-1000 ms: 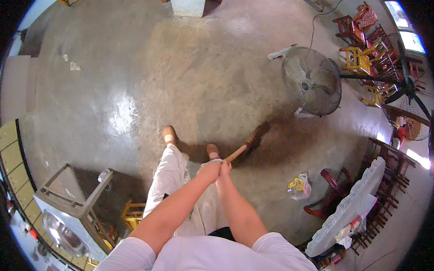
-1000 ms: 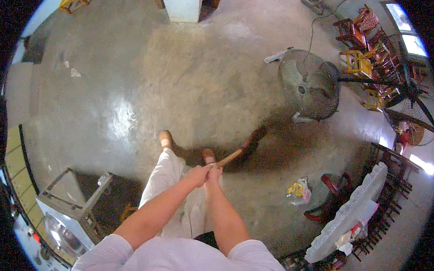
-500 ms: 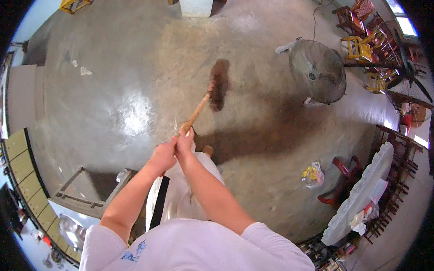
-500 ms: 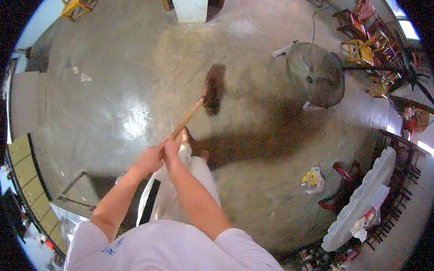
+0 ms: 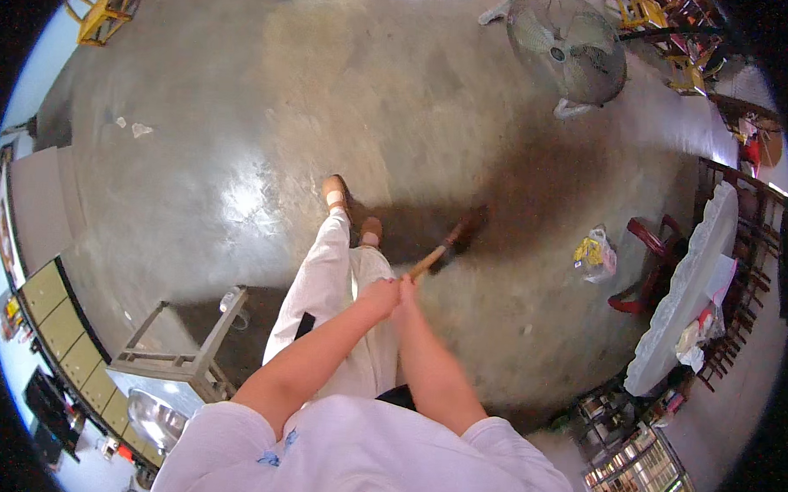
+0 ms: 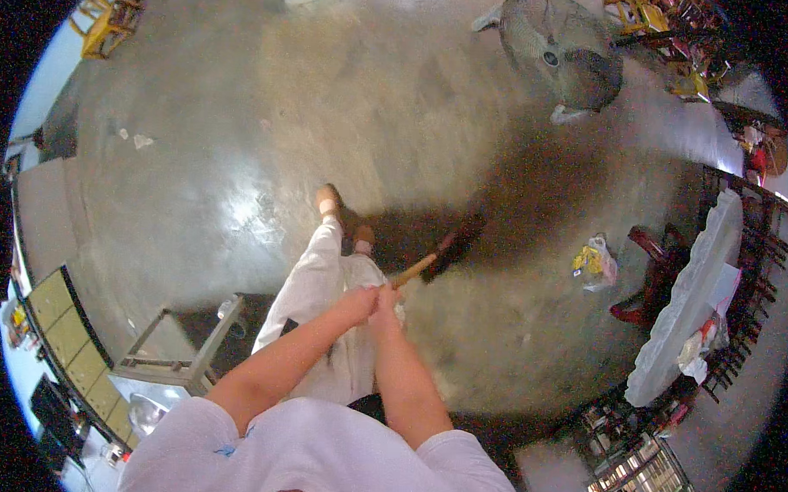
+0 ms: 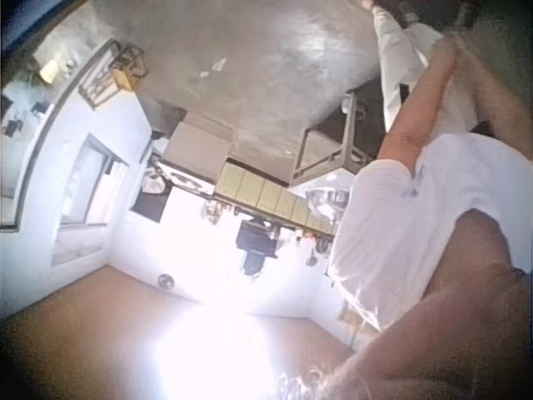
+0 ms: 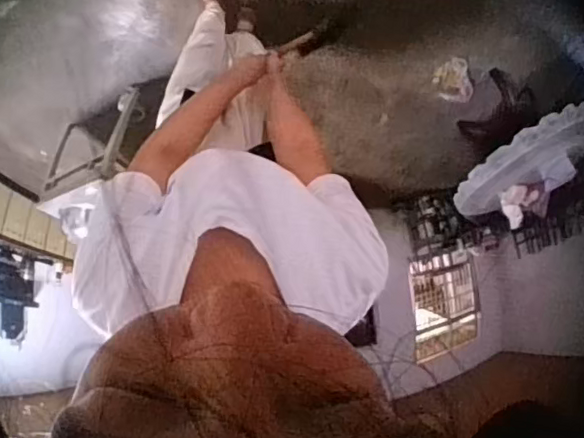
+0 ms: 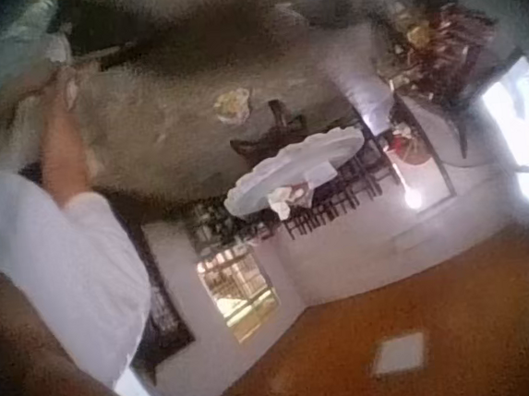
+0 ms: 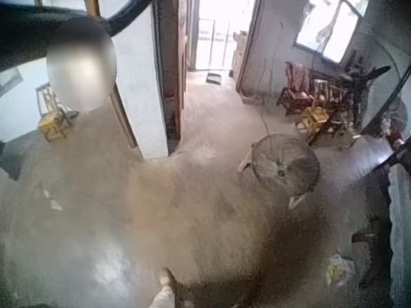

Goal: The person sweeps a concrete floor using a traditional straw broom. They move systematically across the room, sweeping around furniture, a fan, and various stored items like boxes and crates. The person navigates around obstacles and continues sweeping until the end of the clip.

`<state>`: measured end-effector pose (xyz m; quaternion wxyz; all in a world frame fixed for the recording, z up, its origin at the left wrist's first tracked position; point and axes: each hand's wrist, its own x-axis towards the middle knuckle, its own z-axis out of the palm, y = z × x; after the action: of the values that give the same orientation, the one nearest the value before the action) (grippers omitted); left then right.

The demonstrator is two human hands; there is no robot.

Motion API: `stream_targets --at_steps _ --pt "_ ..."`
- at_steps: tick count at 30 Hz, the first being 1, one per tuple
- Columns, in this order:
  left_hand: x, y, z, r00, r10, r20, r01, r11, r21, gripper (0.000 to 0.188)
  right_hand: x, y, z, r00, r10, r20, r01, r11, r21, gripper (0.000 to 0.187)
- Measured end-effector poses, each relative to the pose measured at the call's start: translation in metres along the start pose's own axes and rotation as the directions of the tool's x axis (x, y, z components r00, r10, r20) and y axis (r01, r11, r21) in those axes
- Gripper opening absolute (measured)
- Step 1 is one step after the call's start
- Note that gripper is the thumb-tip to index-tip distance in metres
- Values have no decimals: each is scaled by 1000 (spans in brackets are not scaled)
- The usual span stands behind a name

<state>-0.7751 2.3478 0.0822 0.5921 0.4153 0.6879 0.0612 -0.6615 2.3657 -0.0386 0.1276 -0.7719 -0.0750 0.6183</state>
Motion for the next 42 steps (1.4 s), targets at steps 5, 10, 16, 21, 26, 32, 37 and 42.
stream_targets --at_steps 5,10,16,21,26,32,37,42 --pt "-62 -51 -50 992 -83 -97 73 992 -102 43 -94 26 91 997 22 77 -33 989 147 45" --pt "-114 -67 -133 961 -183 -209 174 983 -59 58 -101 60 179 969 -123 213 107 990 87 57" --pt "-99 -114 -151 937 -63 -343 -20 972 -235 56 -108 21 213 905 -250 344 301 948 -105 55" --pt "-2 -164 -194 970 47 -240 -125 938 -325 48 -3 -21 284 928 -357 112 366 805 -466 50" --pt "-23 -283 -263 956 -87 -281 -16 938 -346 37 -34 66 411 929 -319 188 370 829 -420 44" --pt "-120 -399 -343 849 -184 -496 2 939 -344 35 -110 170 558 875 -346 338 474 751 -460 52" --pt "-191 -389 -391 864 -311 -396 84 865 -495 51 -181 188 572 811 -321 489 543 724 -425 54" --pt "-201 -364 -353 899 -235 -369 78 916 -394 52 -225 159 511 919 -202 337 331 861 -386 59"
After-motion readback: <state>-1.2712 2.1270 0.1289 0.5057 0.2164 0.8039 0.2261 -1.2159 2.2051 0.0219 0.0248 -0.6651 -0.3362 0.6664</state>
